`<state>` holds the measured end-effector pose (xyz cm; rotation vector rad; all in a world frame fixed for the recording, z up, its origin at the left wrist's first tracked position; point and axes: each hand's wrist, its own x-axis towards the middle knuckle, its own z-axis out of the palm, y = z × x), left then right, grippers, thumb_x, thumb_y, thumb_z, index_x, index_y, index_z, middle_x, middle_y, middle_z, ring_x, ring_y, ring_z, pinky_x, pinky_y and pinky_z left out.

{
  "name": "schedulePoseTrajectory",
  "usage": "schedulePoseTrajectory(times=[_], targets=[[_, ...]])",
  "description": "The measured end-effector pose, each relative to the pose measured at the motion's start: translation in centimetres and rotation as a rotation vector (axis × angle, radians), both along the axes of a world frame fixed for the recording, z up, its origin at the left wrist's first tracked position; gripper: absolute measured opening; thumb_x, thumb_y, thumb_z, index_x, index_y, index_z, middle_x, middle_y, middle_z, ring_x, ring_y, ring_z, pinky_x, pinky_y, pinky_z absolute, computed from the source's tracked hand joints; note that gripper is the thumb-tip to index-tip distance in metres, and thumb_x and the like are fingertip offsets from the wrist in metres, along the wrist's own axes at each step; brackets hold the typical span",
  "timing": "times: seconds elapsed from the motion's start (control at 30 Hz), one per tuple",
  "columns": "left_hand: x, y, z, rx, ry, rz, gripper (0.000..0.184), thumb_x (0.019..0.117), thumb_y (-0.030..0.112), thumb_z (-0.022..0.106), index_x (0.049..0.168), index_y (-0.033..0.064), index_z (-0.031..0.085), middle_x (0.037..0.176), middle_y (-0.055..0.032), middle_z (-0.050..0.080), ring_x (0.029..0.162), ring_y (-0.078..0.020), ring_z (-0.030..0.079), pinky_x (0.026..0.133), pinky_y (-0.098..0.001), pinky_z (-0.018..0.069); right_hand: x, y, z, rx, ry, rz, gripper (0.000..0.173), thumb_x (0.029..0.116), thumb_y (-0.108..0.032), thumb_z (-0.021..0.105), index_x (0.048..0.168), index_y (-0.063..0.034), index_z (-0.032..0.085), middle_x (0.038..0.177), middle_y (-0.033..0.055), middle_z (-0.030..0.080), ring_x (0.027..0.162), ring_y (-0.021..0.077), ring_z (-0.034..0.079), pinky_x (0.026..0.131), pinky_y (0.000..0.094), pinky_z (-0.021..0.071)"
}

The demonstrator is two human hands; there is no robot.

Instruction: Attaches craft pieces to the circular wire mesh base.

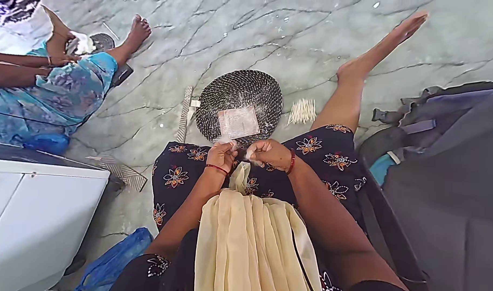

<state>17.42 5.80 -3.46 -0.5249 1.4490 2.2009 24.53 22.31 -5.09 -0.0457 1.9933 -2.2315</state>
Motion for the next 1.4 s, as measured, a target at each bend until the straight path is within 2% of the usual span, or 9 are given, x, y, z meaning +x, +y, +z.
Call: schedulePoseTrajectory(times=[0.07, 0.1, 0.17, 0.23, 0.4, 0.7, 0.93, 1.17, 1.4], targets=[[-0.2, -0.3, 0.3, -0.031, 0.019, 0.008, 0.015, 0.1001, -0.007, 0.054, 0.106, 0.0066, 0.052, 0.085, -0.004, 0.063, 0.066, -0.0093, 0.062, 0.064, -0.0236, 0.0568, 0.0, 1.1, 1.3, 0.477, -0.08, -0.19, 0.014, 0.0988, -0.007, 0.063, 0.106, 0.0019, 0.071, 0.081, 0.0092, 0.067, 0.069, 0.0152, 0.062, 0.065, 0.0319, 0.053], [-0.3, -0.5, 0.3, -0.041, 0.028, -0.001, 0.014, 0.1001, -0.007, 0.055, 0.104, 0.0066, 0.053, 0.085, -0.0043, 0.064, 0.068, -0.0105, 0.064, 0.066, -0.025, 0.0578, -0.4, 1.7, 1.9, 0.743, -0.205, -0.234, 0.025, 0.1015, -0.012, 0.063, 0.121, 0.0015, 0.07, 0.107, 0.0208, 0.072, 0.097, 0.0317, 0.07, 0.086, 0.0491, 0.0555], [-0.2, -0.6, 0.5, -0.071, 0.032, -0.032, 0.012, 0.1001, -0.006, 0.056, 0.101, 0.0058, 0.055, 0.084, -0.0053, 0.066, 0.068, -0.0126, 0.066, 0.066, -0.0271, 0.0589, -0.9, 2.4, 1.6, 0.982, -0.375, -0.278, 0.061, 0.0969, -0.018, 0.071, 0.15, 0.0003, 0.049, 0.149, 0.0328, 0.048, 0.136, 0.0524, 0.047, 0.105, 0.0703, 0.0398], [-0.1, -0.5, 0.5, -0.114, 0.035, -0.088, 0.009, 0.0997, -0.006, 0.057, 0.102, 0.0033, 0.057, 0.084, -0.0067, 0.066, 0.069, -0.0142, 0.066, 0.067, -0.029, 0.0598, -0.7, 2.5, 1.3, 0.962, -0.337, -0.351, 0.075, 0.0928, -0.026, 0.077, 0.155, -0.0015, 0.043, 0.162, 0.0335, 0.029, 0.146, 0.0555, 0.032, 0.11, 0.0721, 0.0331], [0.8, -0.3, -0.1, -0.217, 0.122, -0.257, 0.006, 0.0962, -0.006, 0.063, 0.096, 0.0003, 0.062, 0.081, -0.0055, 0.068, 0.069, -0.0124, 0.066, 0.065, -0.0276, 0.0589, -0.5, -0.3, 0.2, 0.506, 0.024, -0.441, 0.026, 0.0941, -0.023, 0.073, 0.105, 0.0009, 0.076, 0.137, 0.0249, 0.062, 0.136, 0.0357, 0.054, 0.112, 0.0514, 0.0424], [1.2, 0.0, 0.6, -0.221, 0.105, -0.272, 0.008, 0.1022, -0.002, 0.054, 0.104, -0.0022, 0.063, 0.08, -0.0056, 0.066, 0.067, -0.0137, 0.066, 0.069, -0.0302, 0.0597, -0.8, -1.2, 0.6, 0.43, -0.127, -0.338, 0.021, 0.0995, -0.011, 0.065, 0.104, 0.0092, 0.072, 0.115, 0.0237, 0.07, 0.109, 0.0303, 0.064, 0.097, 0.049, 0.0474], [1.3, 0.2, 0.4, -0.232, 0.122, -0.252, 0.008, 0.1016, 0.001, 0.06, 0.094, 0.0013, 0.062, 0.076, -0.0039, 0.066, 0.063, -0.0113, 0.065, 0.063, -0.0275, 0.0586, -0.8, -1.3, 0.9, 0.409, -0.119, -0.272, 0.017, 0.0967, -0.007, 0.066, 0.09, 0.0067, 0.072, 0.118, 0.0193, 0.071, 0.112, 0.024, 0.065, 0.098, 0.0448, 0.0478], [1.0, 0.1, 0.0, -0.159, 0.105, -0.1, 0.006, 0.101, 0.0, 0.06, 0.096, 0.003, 0.061, 0.078, -0.0035, 0.067, 0.066, -0.0114, 0.066, 0.067, -0.0274, 0.0597, -0.7, -1.6, 0.8, 0.152, -0.226, -0.246, 0.048, 0.0952, -0.009, 0.07, 0.135, 0.0084, 0.051, 0.117, 0.021, 0.067, 0.1, 0.0193, 0.066, 0.092, 0.0363, 0.0535], [0.8, 0.1, 0.2, -0.12, 0.062, -0.039, 0.006, 0.1033, 0.001, 0.056, 0.099, 0.0029, 0.059, 0.076, -0.0046, 0.066, 0.065, -0.0137, 0.067, 0.068, -0.0294, 0.061, -0.7, -1.8, 0.5, 0.151, -0.25, -0.245, 0.049, 0.0888, 0.007, 0.067, 0.134, 0.0085, 0.05, 0.09, 0.0132, 0.065, 0.073, 0.0121, 0.059, 0.073, 0.0293, 0.0518]])
